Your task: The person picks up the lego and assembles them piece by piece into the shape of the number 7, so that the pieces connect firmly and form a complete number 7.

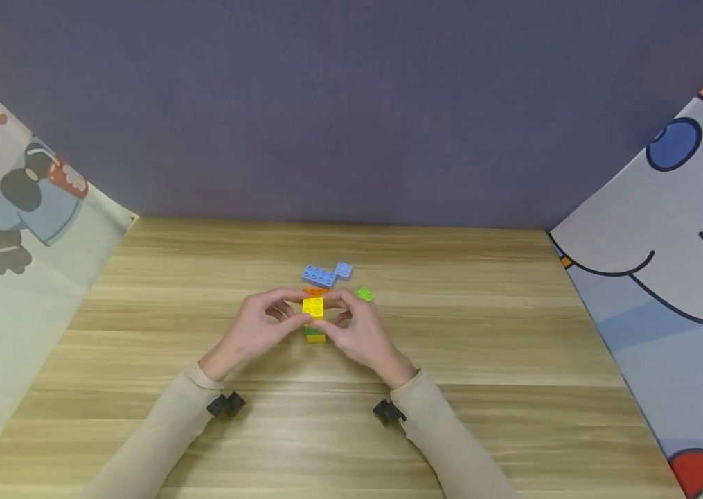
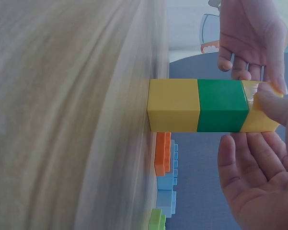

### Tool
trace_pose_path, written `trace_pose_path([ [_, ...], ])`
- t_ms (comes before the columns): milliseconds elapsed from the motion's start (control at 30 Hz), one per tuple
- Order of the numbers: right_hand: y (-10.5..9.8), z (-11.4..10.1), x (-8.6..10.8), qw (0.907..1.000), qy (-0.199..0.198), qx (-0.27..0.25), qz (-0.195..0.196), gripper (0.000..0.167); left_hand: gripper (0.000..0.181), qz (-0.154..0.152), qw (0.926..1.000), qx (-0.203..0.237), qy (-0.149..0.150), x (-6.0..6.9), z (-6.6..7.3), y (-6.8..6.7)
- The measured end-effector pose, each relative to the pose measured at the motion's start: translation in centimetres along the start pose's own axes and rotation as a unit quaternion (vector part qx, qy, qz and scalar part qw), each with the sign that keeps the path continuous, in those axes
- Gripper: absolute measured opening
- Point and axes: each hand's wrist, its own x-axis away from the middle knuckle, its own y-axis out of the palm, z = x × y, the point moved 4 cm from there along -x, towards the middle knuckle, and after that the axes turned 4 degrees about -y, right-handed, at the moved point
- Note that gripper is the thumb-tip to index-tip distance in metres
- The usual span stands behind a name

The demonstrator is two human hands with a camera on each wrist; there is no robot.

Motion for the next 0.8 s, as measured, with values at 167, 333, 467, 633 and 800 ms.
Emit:
trace_pose_path([
  [167,-0.10,-0.03,0.13,1.0000,-0.002,0.006,0.003,0.039,0.037,-0.003,0.9999,-0.004,0.011,0.03,-0.03,0.12],
  [333,-0.11,-0.05,0.22,1.0000,0.004,0.002,0.001,0.039,0.037,-0.002,0.9996,-0.016,0.022,0.06,0.00,0.09],
  [467,-0.03,-0.04,0.26,1.0000,0.006,0.002,-0.005,0.040,0.037,-0.003,0.9995,-0.020,0.025,0.12,0.09,0.07],
  [633,-0.22,-0.04,0.38,0.9997,0.011,0.020,-0.010,0.039,0.040,-0.010,0.9994,-0.025,0.024,0.19,0.14,0.29],
  [800,-0.29,-0.13,0.47,0.9997,0.010,0.021,-0.008,0.039,0.041,-0.016,0.9992,-0.024,0.026,0.33,0.26,0.43],
])
